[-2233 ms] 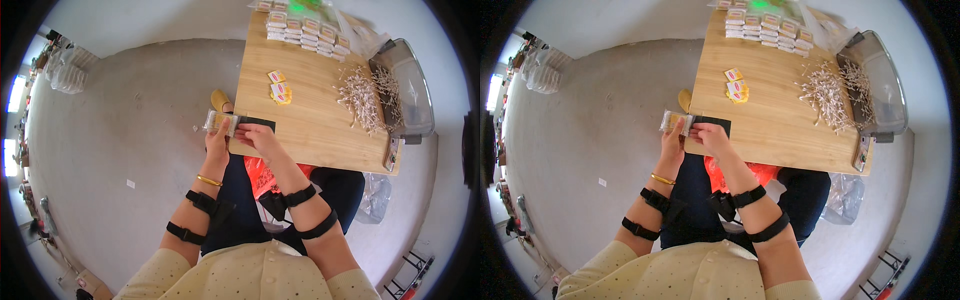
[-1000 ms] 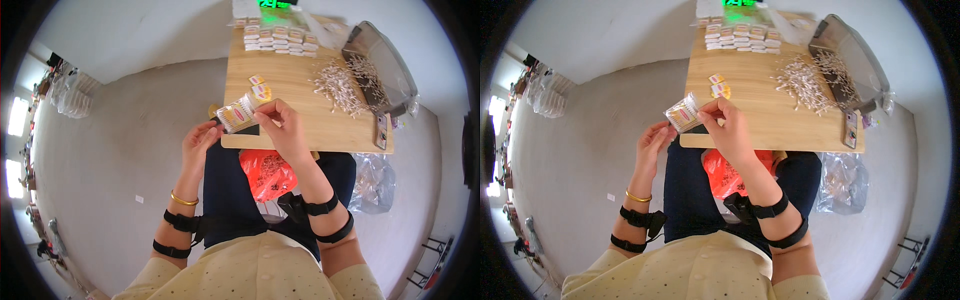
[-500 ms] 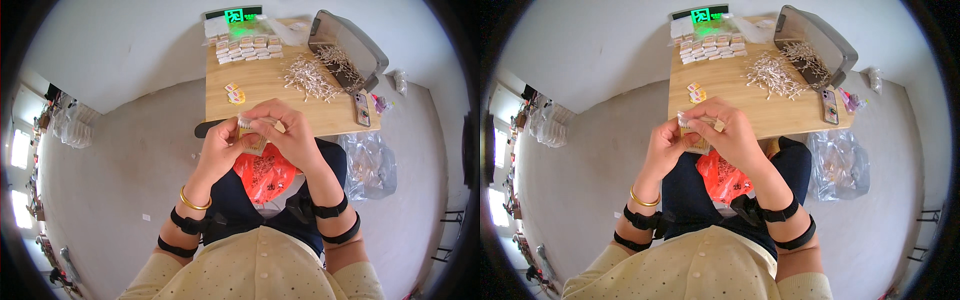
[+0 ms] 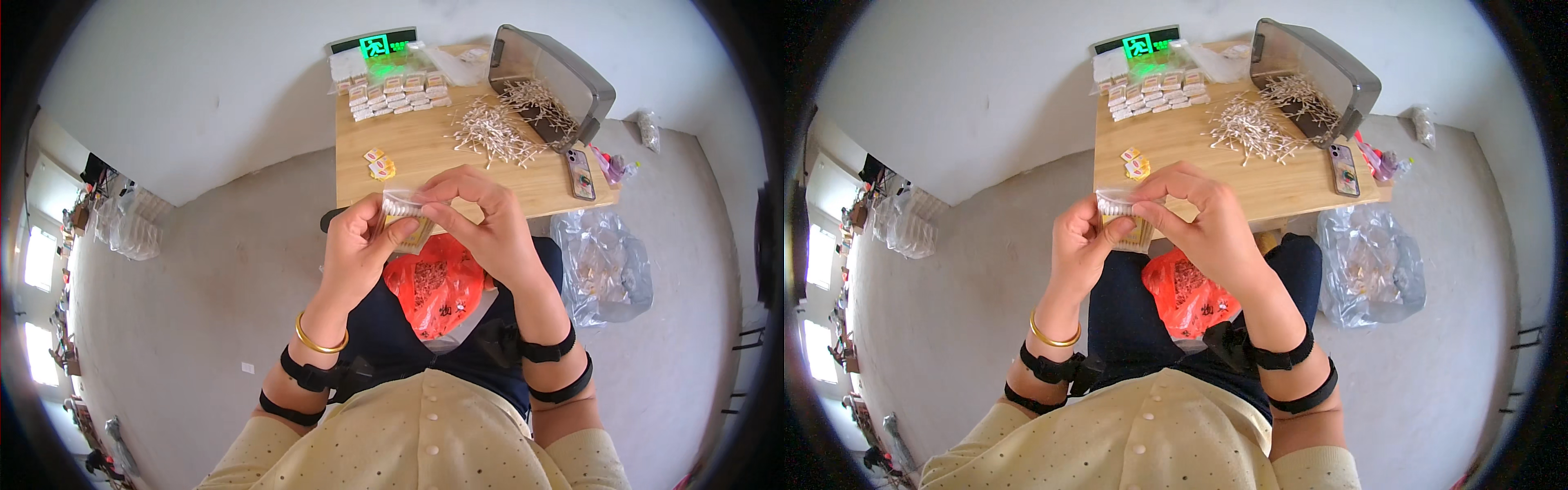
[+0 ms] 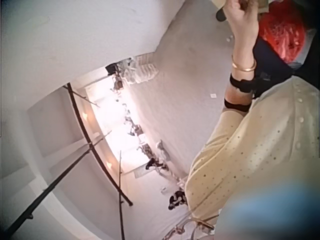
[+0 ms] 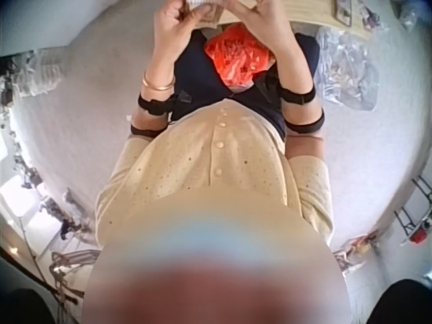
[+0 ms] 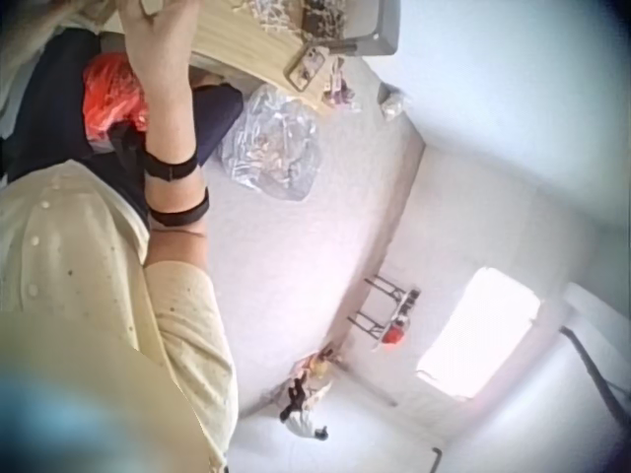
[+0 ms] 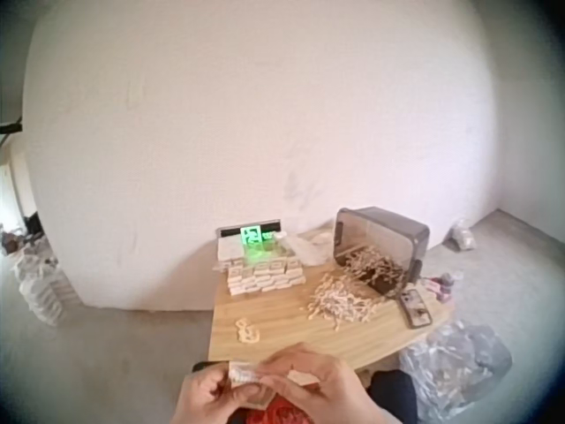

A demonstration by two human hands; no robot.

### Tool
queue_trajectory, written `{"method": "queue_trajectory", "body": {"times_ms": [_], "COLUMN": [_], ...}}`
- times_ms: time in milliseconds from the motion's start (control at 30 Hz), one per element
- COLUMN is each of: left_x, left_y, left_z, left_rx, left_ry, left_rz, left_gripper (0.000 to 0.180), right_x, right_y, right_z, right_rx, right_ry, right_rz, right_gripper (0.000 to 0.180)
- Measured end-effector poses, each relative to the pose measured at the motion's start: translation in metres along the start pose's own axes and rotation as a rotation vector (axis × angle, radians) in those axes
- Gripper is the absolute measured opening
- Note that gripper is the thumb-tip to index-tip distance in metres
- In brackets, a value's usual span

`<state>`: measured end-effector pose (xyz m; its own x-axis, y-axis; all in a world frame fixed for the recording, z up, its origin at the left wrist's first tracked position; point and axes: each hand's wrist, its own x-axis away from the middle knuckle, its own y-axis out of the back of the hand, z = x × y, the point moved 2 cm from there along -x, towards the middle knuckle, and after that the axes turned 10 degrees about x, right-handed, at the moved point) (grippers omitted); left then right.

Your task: Manually arranging cotton swabs into plastic containers and sealing them into bags.

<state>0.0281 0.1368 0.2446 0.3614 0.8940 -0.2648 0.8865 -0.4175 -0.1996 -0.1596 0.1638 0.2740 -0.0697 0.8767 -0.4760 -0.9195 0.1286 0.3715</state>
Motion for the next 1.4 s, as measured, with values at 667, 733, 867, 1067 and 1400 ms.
{"method": "queue_trajectory", "body": {"times_ms": [667,733,867,1067,1400], "left_x": [0.011,0.007,0.003,0.003,-0.01], "left_y": [-0.004,-0.007,-0.006,-0.003,0.012], "left_z": [-0.017,-0.017,-0.014,0.004,0.014], "left_rx": [-0.094,-0.107,-0.127,-0.057,0.073], "left_ry": [-0.205,-0.264,-0.382,-0.204,0.01], "left_rz": [0.018,0.028,-0.016,-0.001,-0.08], "left_gripper": [0.02,0.02,0.021,0.021,0.019], "right_x": [0.001,0.002,0.005,0.008,0.011], "right_y": [0.013,0.015,0.01,0.001,-0.023], "right_z": [0.031,0.028,0.023,-0.004,-0.053], "right_rx": [0.032,0.03,-0.235,-0.257,-0.464], "right_ry": [0.182,0.177,0.053,-0.057,-0.325], "right_rz": [0.052,0.067,0.002,0.053,0.022], "right_gripper": [0.016,0.016,0.017,0.017,0.018]}}
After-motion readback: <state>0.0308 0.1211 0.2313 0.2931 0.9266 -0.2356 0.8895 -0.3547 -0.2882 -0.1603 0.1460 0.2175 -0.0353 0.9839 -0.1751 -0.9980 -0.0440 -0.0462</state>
